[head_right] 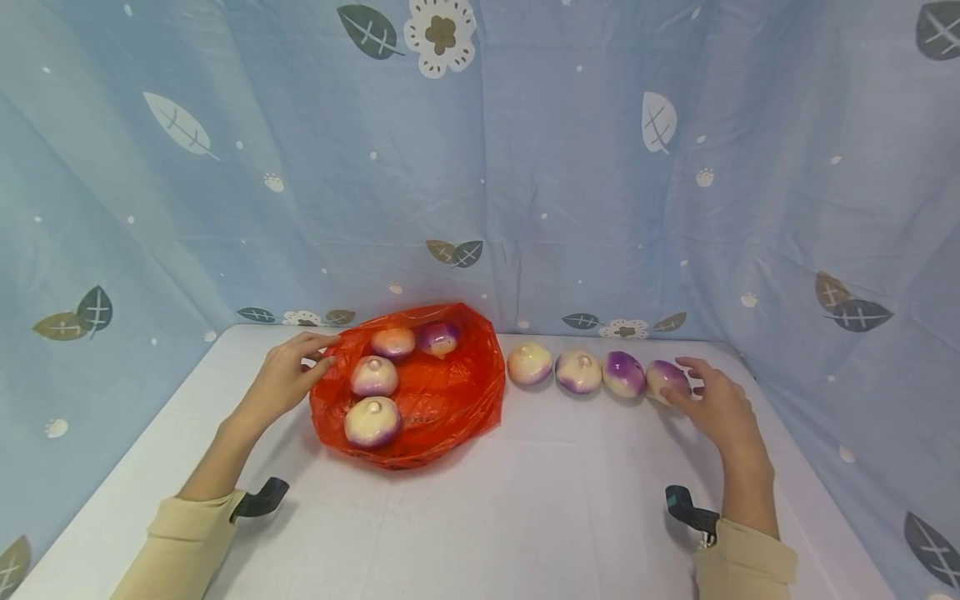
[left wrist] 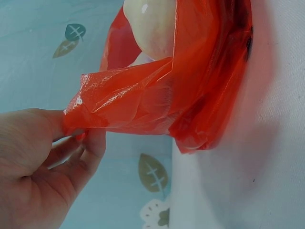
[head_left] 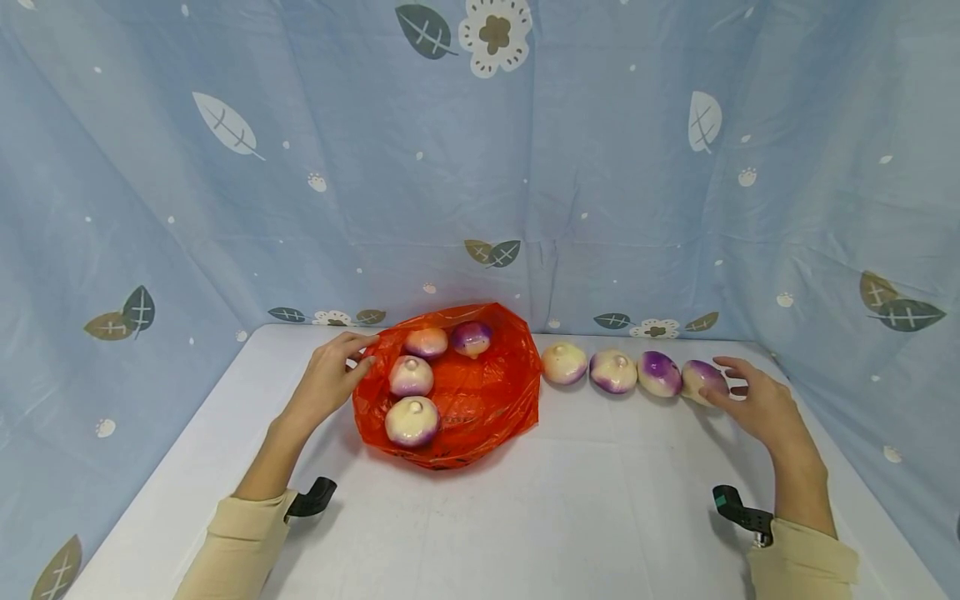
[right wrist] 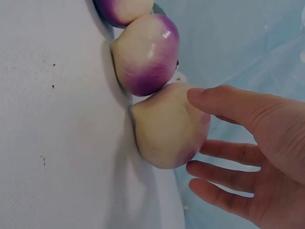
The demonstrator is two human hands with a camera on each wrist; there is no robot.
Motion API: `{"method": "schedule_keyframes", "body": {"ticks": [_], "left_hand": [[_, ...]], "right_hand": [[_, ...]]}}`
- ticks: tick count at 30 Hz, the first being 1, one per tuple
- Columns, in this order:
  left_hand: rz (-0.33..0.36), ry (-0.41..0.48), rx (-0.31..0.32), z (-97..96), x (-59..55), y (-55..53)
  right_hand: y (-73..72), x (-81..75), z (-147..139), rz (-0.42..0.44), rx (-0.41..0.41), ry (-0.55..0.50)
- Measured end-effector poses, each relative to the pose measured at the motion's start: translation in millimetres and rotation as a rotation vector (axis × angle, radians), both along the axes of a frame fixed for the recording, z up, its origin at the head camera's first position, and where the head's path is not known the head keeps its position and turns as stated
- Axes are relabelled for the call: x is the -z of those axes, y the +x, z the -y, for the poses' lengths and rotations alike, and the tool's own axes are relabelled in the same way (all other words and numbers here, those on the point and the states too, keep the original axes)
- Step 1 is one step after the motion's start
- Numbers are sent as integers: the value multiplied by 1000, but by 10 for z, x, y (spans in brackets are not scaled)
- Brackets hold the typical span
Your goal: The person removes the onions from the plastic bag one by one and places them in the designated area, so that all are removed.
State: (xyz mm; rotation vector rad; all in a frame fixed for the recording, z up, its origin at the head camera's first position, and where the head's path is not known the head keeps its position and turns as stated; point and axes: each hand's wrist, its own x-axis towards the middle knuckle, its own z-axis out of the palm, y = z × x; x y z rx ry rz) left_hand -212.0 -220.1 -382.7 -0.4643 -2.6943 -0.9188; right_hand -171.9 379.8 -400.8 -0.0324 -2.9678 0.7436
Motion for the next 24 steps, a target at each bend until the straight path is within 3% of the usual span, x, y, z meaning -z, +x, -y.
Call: {"method": "schedule_keyframes", "body": {"ticks": [13,24], "left_hand": [[3,-3,-5,-6,12,-8],[15,-4,-8,-12,17,-9]], "right_hand": [[-13,-147,138,-52,10,43],[-8,-263,359,-131,-34,26]]}}
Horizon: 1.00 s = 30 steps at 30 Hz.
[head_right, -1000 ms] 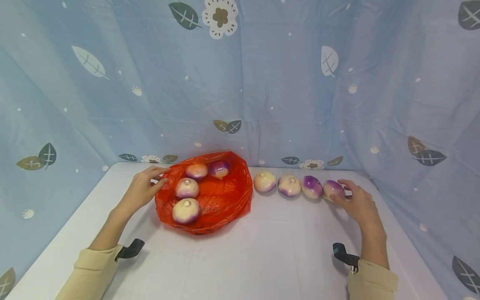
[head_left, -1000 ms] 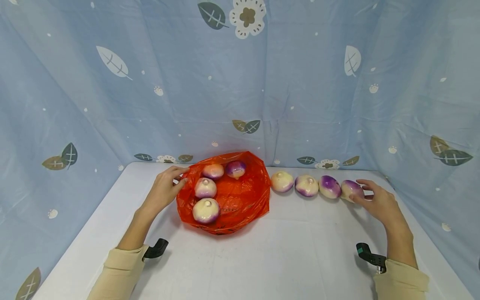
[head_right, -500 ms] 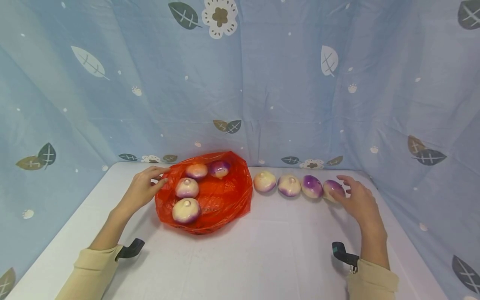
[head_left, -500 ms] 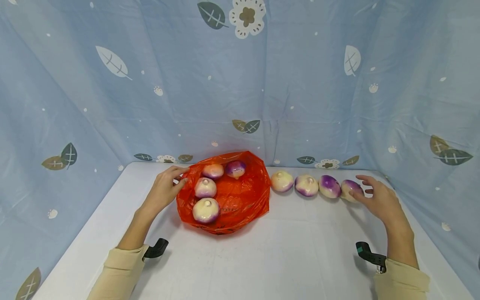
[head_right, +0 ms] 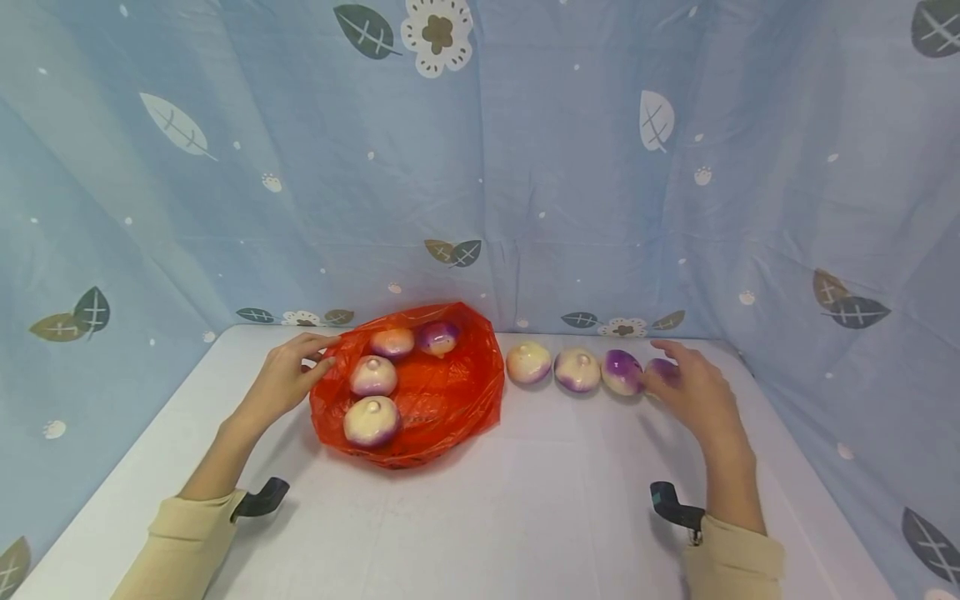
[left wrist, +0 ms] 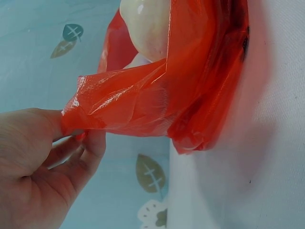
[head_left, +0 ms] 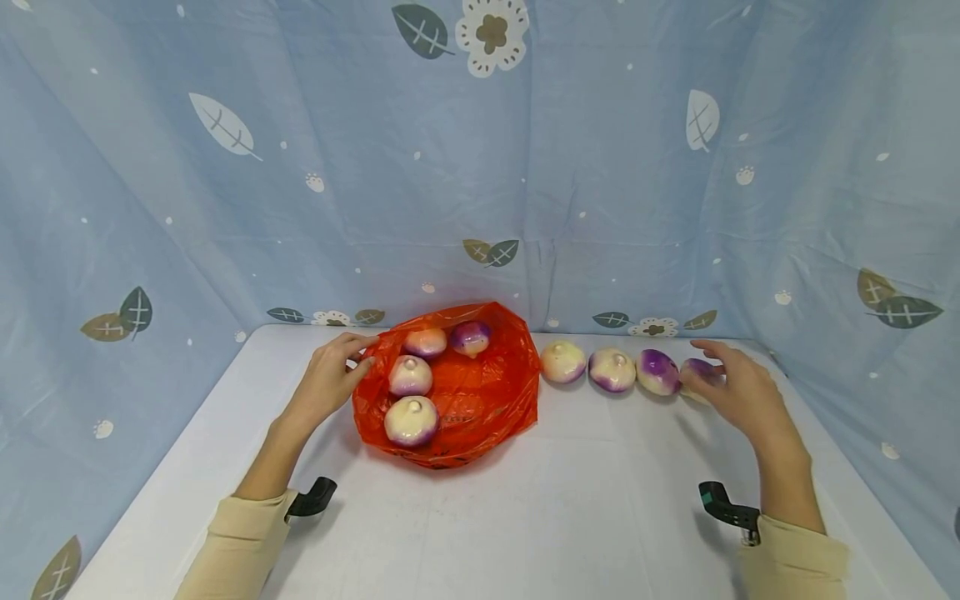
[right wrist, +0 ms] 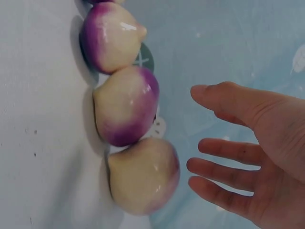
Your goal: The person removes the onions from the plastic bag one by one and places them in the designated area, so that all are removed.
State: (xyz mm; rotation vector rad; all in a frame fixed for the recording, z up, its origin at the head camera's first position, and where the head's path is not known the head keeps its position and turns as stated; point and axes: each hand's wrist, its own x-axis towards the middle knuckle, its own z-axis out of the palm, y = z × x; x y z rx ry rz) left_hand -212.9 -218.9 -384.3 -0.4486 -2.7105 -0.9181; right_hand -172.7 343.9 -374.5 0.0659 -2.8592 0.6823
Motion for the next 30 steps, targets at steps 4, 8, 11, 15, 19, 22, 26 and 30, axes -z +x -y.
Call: {"method": "schedule_keyframes", "body": {"ticks": [4,8,11,15,19,22,26,30], "left_hand": [[1,-1,-1,-1,-1,-1],[1,-2,-3,-5,-3,2],[0,-3,-5,-8,-5,6],[1,-2,-7,-10,-8,9],[2,-4,-6,-10,-10,8],[4,-4,-5,-11,-10,6],[5,-3,-5,-12,-6,6],[8,-3,-7,-8,6,1]], "right_hand": [[-6,-26,103,3,-16,-8],[-20,-27,195,21,-25,8],[-33,-24,257,34,-30,39],[-43,-34,334,43,-44,63],[-34,-50,414,4,-80,64],[-26,-59,481,-43,-106,65],[-15,-62,568,-53,-120,72],[-7,-46,651,-18,-131,80]]}}
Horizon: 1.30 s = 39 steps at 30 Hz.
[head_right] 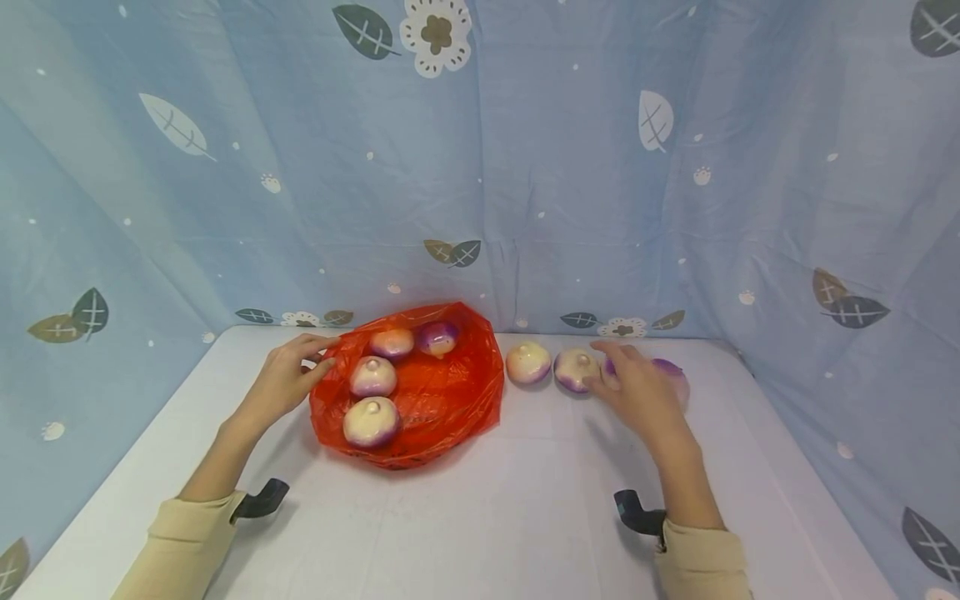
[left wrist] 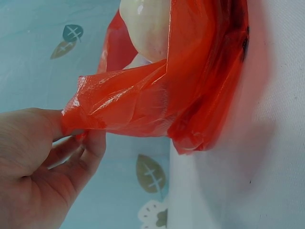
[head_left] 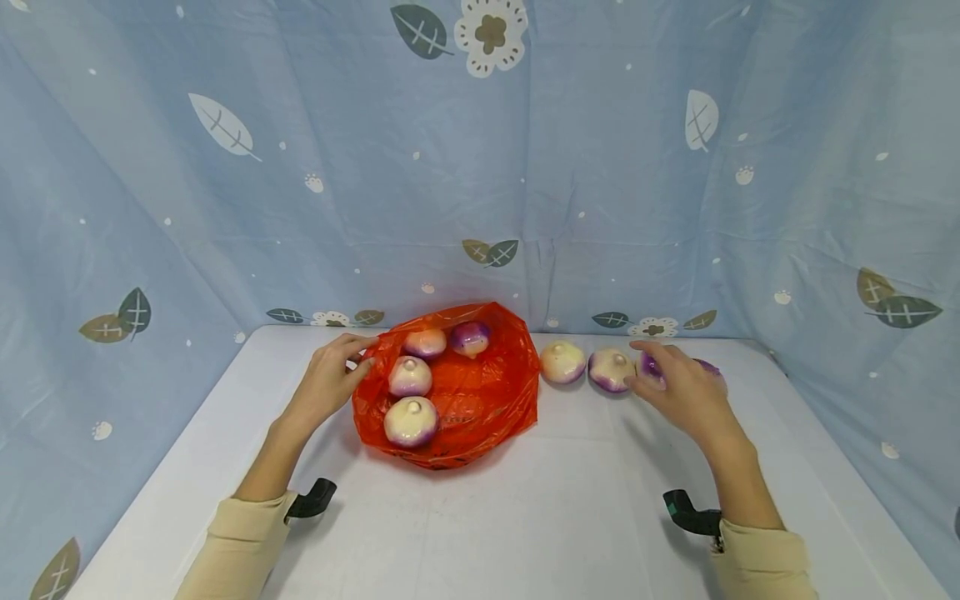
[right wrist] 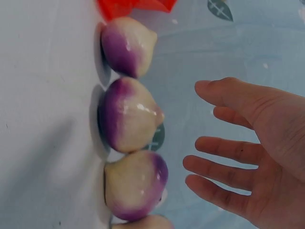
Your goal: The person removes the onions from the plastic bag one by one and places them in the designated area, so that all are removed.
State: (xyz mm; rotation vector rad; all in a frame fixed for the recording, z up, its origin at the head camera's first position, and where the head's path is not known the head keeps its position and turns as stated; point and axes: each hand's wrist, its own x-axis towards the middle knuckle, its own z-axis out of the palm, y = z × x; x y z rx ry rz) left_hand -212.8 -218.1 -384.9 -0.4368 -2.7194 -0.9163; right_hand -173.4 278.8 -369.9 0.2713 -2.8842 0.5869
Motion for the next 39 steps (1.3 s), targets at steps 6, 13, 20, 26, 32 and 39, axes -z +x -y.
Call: {"method": "schedule_keyframes", "body": {"ticks": [6,13,20,26,32,39], "left_hand": [[10,3,-3,9,14,-9],[6,1,-2,13,5,-6],[-5,-2,7,13,6,-15],[-14,-7,13,9,9,-15],[-7,-2,11,2,-5,-12],[-9,-6,11,4,-10,-4]], "right_hand": [[-25,57,128,-41,-54,27],[-37,106,272,-49,-99,28],[-34,146,396,-12,-124,24],[-37,181,536,-20,-166,27],[-36,208,685,-22,-190,60],[-3,202,856,-47,-230,62]]}}
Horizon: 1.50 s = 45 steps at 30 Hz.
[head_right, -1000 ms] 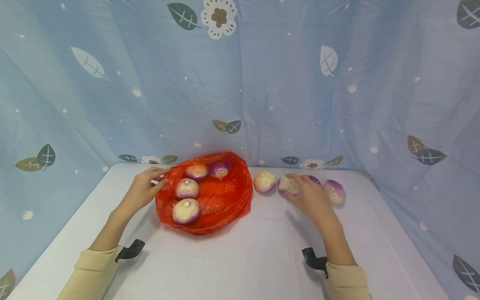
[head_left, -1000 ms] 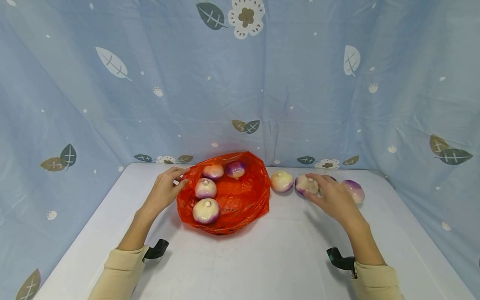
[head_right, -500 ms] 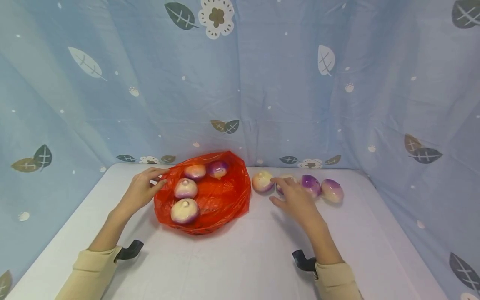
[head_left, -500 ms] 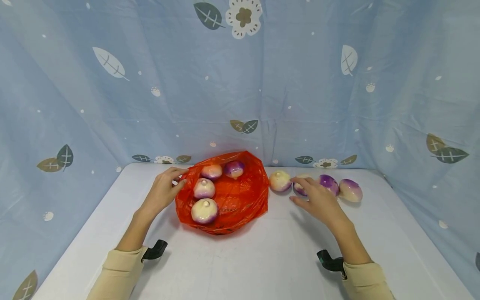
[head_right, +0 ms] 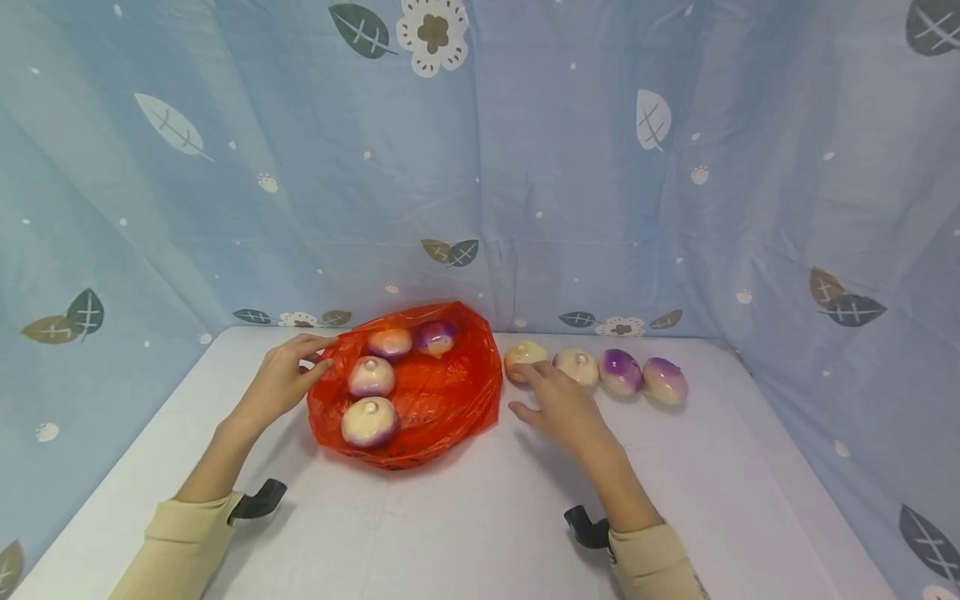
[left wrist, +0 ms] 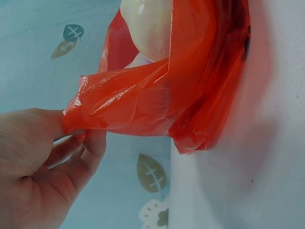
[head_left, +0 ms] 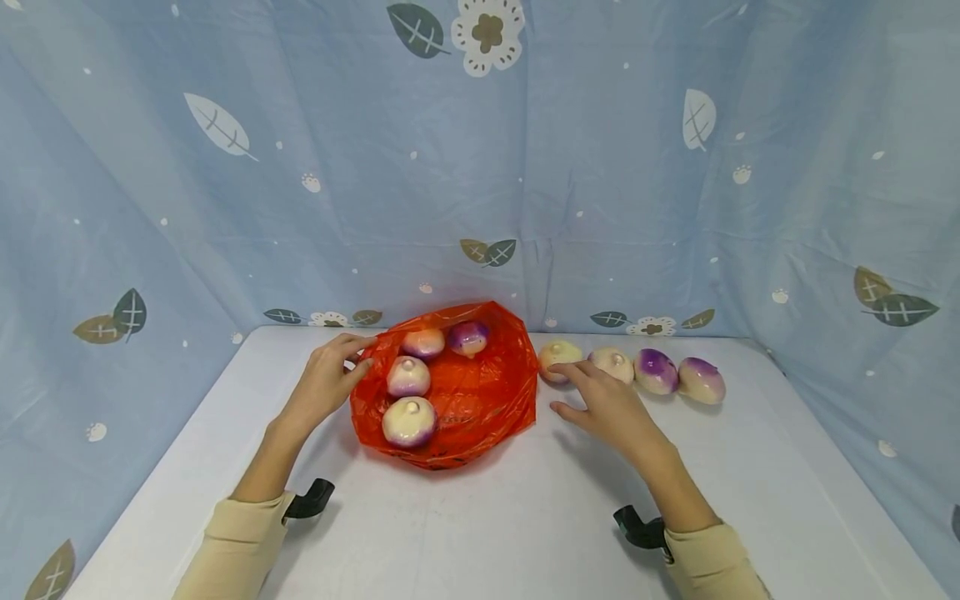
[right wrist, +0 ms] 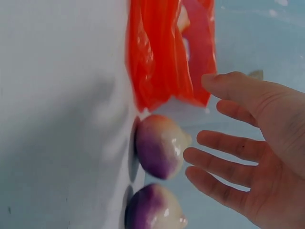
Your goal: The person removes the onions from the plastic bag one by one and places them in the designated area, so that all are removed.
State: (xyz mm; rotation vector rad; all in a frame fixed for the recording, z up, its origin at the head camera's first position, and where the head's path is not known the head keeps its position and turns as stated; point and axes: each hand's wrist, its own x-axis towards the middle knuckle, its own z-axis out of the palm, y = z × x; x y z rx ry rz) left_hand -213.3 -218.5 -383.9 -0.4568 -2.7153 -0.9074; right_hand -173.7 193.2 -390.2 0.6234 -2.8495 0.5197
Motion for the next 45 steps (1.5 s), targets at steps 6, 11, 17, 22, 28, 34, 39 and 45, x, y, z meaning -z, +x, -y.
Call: {"method": "schedule_keyframes", "body": {"ticks": [6,11,17,22,28,34,39,45], "left_hand": [[-19,-8,8,8,-1,-2],[-13,-6,10,12,3,-3],[-12,-3,17,14,0,-9],[-19,-2,24,19,-4,-11],[-31,-3,26,25,3,-13],[-43,-1,29,19,7,-26],[-42,-1,34,18,15,-28],[-37,-5,32,30,22,-27]], "right_hand": [[3,-11,146,-23,-56,-11],[24,-33,287,-21,-80,-13],[39,-91,475,-58,-111,-17],[33,-140,636,-36,-121,-17],[39,-189,822,8,-139,-22],[45,-205,969,28,-173,-25],[40,-205,1082,57,-184,-21],[34,-178,1233,114,-201,-1]]}}
